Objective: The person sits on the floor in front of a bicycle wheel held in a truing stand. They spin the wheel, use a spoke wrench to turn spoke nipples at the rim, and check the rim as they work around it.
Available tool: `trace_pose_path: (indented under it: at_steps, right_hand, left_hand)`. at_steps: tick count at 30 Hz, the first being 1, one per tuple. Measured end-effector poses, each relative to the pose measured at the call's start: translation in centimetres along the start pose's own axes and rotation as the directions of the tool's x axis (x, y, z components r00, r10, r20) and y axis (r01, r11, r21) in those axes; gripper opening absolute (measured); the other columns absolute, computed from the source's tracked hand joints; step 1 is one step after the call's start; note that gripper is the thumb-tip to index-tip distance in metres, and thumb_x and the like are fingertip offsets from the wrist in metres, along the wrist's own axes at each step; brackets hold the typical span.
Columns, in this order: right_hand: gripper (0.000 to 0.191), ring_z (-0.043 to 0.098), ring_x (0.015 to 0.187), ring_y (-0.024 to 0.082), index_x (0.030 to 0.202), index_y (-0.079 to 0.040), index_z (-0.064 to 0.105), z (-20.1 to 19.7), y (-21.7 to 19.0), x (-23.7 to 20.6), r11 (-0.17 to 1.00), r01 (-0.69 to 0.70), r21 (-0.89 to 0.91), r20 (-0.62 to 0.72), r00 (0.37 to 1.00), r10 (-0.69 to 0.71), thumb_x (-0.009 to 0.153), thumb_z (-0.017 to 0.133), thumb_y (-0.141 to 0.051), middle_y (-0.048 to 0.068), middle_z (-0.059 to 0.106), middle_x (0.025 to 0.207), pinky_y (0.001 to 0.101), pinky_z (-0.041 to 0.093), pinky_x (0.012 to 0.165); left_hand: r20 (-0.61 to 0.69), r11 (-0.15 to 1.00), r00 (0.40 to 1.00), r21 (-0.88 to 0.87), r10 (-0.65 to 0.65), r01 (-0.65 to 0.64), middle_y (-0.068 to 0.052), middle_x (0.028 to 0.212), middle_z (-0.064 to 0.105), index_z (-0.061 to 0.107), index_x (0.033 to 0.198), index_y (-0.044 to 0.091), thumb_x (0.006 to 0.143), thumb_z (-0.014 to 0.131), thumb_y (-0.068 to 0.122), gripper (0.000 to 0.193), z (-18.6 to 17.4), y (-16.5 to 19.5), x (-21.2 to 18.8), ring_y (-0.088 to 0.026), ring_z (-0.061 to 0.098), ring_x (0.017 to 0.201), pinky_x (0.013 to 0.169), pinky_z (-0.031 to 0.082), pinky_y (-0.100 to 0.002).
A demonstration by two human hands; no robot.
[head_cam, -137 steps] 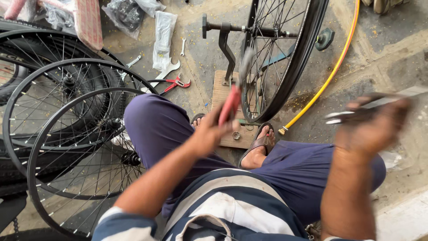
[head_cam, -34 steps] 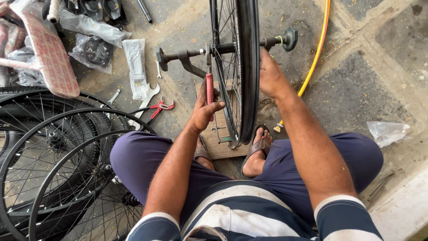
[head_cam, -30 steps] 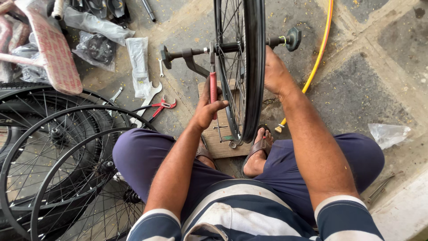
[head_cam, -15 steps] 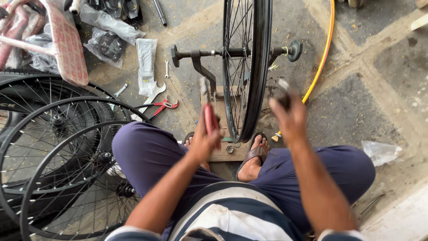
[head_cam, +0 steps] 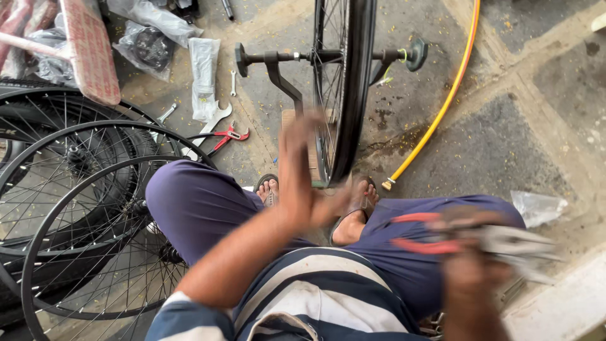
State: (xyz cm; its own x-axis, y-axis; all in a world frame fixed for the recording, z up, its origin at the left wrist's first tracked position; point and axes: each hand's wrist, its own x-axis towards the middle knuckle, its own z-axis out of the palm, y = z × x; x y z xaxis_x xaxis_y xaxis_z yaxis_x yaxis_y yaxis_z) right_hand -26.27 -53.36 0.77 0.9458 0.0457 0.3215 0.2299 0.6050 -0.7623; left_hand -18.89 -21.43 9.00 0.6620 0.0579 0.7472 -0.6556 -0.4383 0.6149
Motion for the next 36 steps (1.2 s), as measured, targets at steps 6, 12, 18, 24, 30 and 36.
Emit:
trace_pose_path:
  at_steps: [6,12,18,24,30,36]
  right_hand:
    - [0.017,0.062,0.081,0.031,0.108,0.002,0.063,-18.6,-8.5,-3.0,0.135,-0.051,-0.99,-0.114,0.853,-0.509,0.116,0.065,-0.014,0.017,0.066,0.1,0.0449,0.055,0.078]
    - [0.037,0.069,0.083,0.034,0.11,0.008,0.067,-23.7,-7.3,-2.1,-0.451,-0.53,-0.719,-0.431,0.848,-0.309,0.108,0.079,-0.027,0.021,0.072,0.105,0.0481,0.056,0.073]
    - [0.036,0.069,0.087,0.033,0.112,0.007,0.067,-20.6,3.6,-4.6,-0.523,-0.551,-0.65,-0.732,0.64,0.235,0.108,0.078,-0.027,0.02,0.072,0.107,0.0469,0.056,0.076]
    - [0.035,0.069,0.09,0.032,0.114,0.005,0.068,-21.3,4.1,-2.8,-0.535,-0.518,-0.667,-0.727,0.609,0.317,0.108,0.078,-0.027,0.02,0.072,0.11,0.0458,0.056,0.079]
    - [0.033,0.07,0.094,0.031,0.117,0.004,0.068,-21.2,2.3,-0.2,-0.533,-0.512,-0.674,-0.723,0.605,0.333,0.108,0.078,-0.027,0.019,0.073,0.113,0.0446,0.056,0.083]
    - [0.033,0.07,0.097,0.03,0.119,0.003,0.069,-20.2,2.7,0.9,-0.529,-0.512,-0.677,-0.723,0.597,0.348,0.108,0.078,-0.027,0.019,0.073,0.115,0.0434,0.055,0.086]
  left_hand:
    - [0.259,0.996,0.962,0.02,-0.087,0.085,-0.034,0.163,0.028,0.032,0.157,-0.001,0.092,0.084,0.041,0.093,3.0,-5.6,-1.3,-0.052,0.041,0.151,0.127,0.039,-0.051]
    - [0.436,0.958,0.853,0.147,-0.288,0.248,-0.022,0.137,0.057,0.058,0.131,0.004,0.082,0.085,0.038,0.066,1.9,-6.6,-10.5,-0.041,0.058,0.128,0.105,0.049,-0.047]
    - [0.386,0.898,0.839,0.369,-0.384,0.241,-0.008,0.096,0.069,0.067,0.116,0.009,0.084,0.08,0.029,0.04,2.3,-7.5,-13.1,-0.029,0.068,0.09,0.078,0.053,-0.042]
    - [0.417,0.904,0.857,0.41,-0.304,0.121,-0.007,0.086,0.067,0.068,0.107,0.009,0.084,0.078,0.022,0.028,2.3,-6.4,-12.3,-0.028,0.067,0.081,0.072,0.052,-0.041]
    - [0.422,0.911,0.867,0.403,-0.265,0.083,-0.008,0.089,0.068,0.068,0.108,0.006,0.085,0.076,0.022,0.029,2.3,-6.6,-11.7,-0.028,0.068,0.081,0.072,0.052,-0.041]
    - [0.418,0.916,0.869,0.391,-0.264,0.09,-0.008,0.09,0.069,0.068,0.108,0.006,0.088,0.076,0.021,0.027,2.5,-6.9,-12.4,-0.028,0.068,0.081,0.073,0.053,-0.04]
